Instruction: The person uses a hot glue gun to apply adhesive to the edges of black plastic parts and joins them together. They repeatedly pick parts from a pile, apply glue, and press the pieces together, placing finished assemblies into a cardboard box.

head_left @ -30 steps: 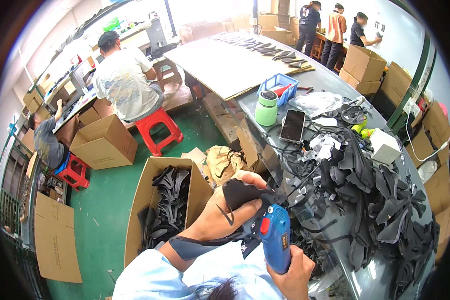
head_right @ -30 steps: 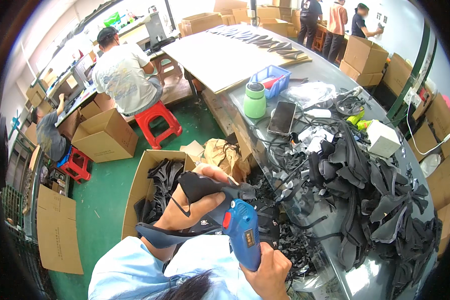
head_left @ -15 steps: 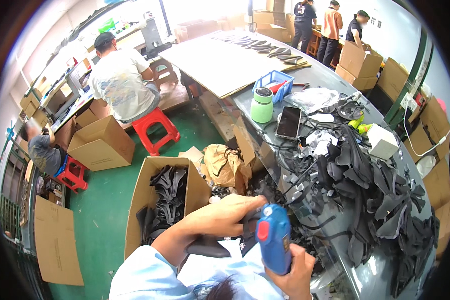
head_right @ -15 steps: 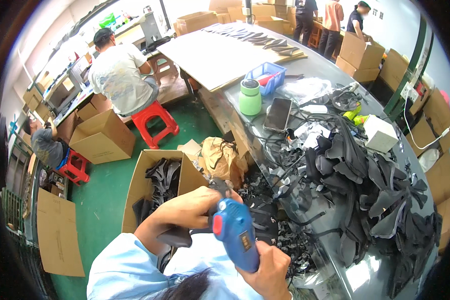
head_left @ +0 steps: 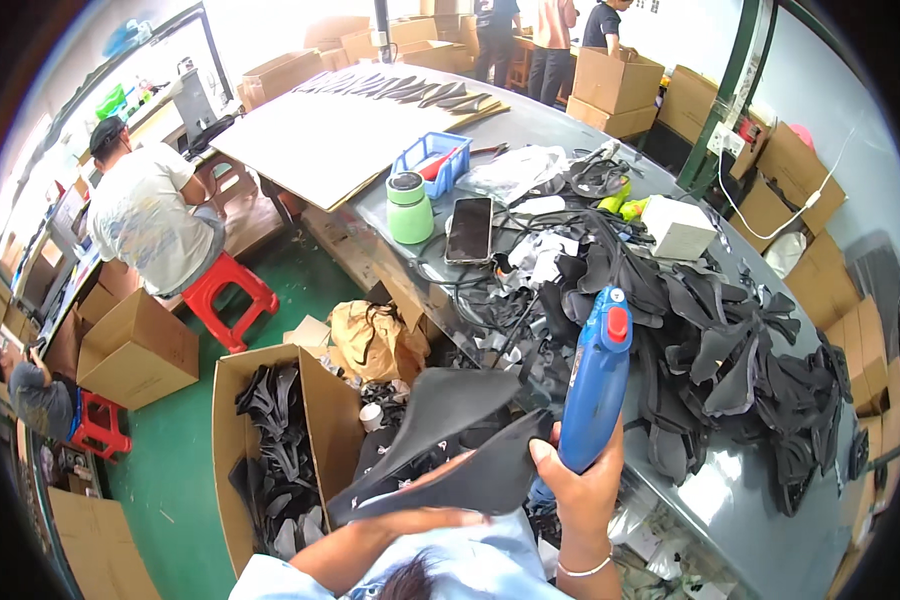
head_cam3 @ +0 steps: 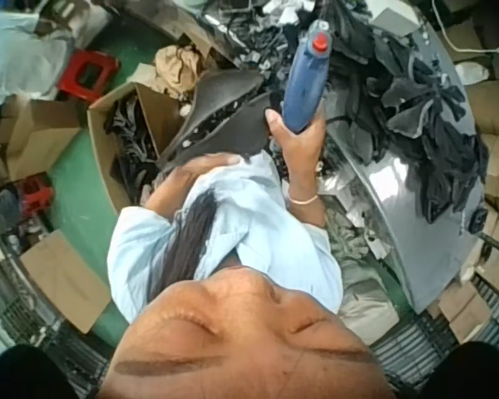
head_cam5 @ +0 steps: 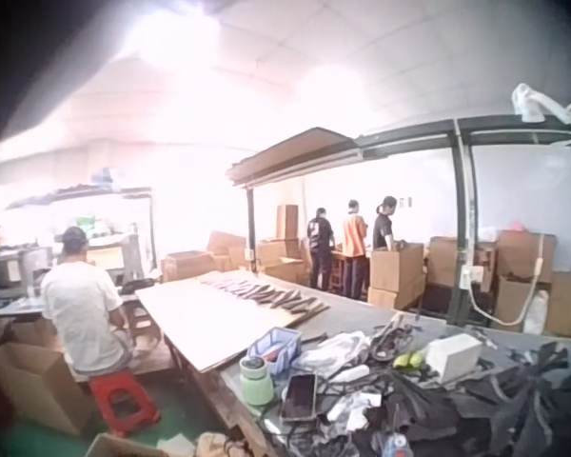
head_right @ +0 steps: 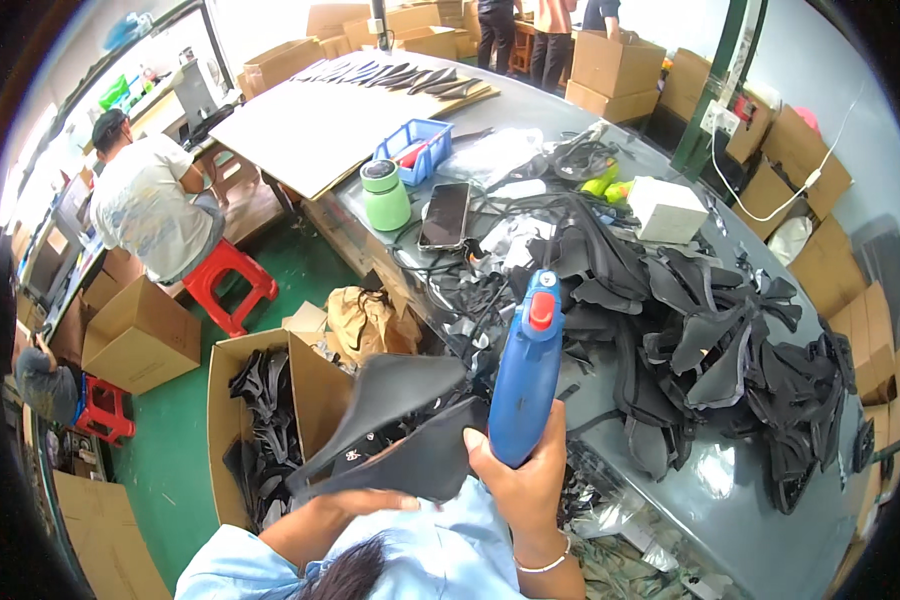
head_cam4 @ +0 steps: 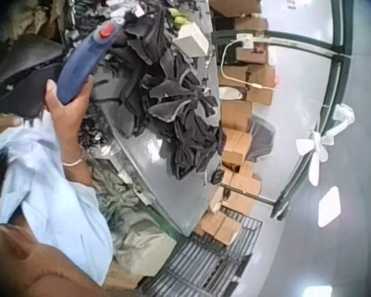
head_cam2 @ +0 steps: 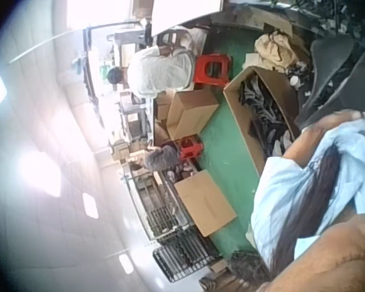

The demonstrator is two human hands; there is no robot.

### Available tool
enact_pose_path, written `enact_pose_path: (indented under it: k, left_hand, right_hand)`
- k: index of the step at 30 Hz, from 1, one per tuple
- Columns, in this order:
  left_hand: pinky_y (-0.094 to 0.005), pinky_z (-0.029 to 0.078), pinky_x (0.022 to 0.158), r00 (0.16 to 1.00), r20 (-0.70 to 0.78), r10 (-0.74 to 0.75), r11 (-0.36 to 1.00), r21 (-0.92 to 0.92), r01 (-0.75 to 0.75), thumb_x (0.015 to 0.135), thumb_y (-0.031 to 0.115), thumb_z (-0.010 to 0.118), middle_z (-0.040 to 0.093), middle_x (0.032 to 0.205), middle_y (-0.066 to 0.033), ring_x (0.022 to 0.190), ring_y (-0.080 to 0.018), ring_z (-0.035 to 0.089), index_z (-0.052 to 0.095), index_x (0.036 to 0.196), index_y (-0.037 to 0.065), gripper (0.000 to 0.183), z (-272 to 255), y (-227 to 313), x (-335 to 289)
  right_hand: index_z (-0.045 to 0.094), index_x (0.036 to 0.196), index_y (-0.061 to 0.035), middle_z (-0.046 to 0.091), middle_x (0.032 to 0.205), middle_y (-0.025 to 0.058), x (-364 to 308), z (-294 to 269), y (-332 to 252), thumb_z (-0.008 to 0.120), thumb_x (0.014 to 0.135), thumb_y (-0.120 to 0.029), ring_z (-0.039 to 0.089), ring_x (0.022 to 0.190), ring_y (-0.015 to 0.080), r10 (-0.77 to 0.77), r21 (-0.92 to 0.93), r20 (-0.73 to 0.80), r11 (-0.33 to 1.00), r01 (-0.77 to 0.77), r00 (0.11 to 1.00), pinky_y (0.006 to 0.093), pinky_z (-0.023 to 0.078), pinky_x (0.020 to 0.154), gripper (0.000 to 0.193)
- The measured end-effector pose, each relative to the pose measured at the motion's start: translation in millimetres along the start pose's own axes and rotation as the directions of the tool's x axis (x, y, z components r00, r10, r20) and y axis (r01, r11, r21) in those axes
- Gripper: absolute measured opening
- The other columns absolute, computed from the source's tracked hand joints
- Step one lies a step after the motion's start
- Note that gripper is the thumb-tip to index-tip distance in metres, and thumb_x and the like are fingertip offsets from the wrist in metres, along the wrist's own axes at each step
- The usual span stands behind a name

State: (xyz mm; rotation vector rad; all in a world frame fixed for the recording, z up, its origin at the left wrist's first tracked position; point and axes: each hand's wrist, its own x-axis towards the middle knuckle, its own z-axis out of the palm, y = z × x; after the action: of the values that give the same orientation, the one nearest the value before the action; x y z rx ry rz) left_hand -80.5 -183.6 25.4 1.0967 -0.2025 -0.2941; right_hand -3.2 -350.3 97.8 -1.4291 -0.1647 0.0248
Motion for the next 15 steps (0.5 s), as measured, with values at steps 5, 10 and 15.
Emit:
enact_pose_path:
  k: [5, 10, 15]
  left_hand:
    - [-0.0393, 0.036, 0.099, 0.89, -0.45, 0.073, 0.861, -0.422, -0.283, 0.086, 0.024, 0.053, 0.046, 0.125, -0.0165, 0.115, -0.0249, 0.046, 0.04, 0.123, 0.003, 0.045, 31, 14, 21]
    - [-0.0411, 0.039, 0.096, 0.72, -0.613, 0.325, 0.814, -0.207, -0.543, 0.085, 0.025, 0.052, 0.052, 0.116, -0.0182, 0.11, -0.0273, 0.05, 0.045, 0.111, 0.008, 0.032, 9, 37, 18]
    - [-0.0402, 0.041, 0.095, 0.597, -0.64, 0.483, 0.717, -0.103, -0.69, 0.081, 0.021, 0.055, 0.05, 0.118, -0.0209, 0.109, -0.0274, 0.051, 0.046, 0.111, 0.003, 0.036, 3, 51, 16]
  right_hand:
    - [0.045, 0.097, -0.0019, 0.056, 0.073, 0.004, -7, 6, 15, 0.076, 0.066, -0.011, 0.055, 0.062, 0.0114, -0.085, -0.176, 0.002, 0.981, 0.084, 0.996, 0.0254, 0.046, 0.059, 0.045]
    - [0.045, 0.098, -0.001, 0.061, 0.072, 0.0117, -33, -5, 22, 0.078, 0.063, -0.015, 0.062, 0.064, 0.0198, -0.068, -0.502, 0.232, 0.846, 0.179, 0.97, 0.03, 0.048, 0.062, 0.051]
    - [0.048, 0.102, -0.0012, 0.059, 0.074, 0.019, -52, -6, 23, 0.078, 0.062, -0.018, 0.06, 0.065, 0.0361, -0.154, -0.582, 0.345, 0.739, 0.34, 0.926, 0.0395, 0.047, 0.058, 0.052]
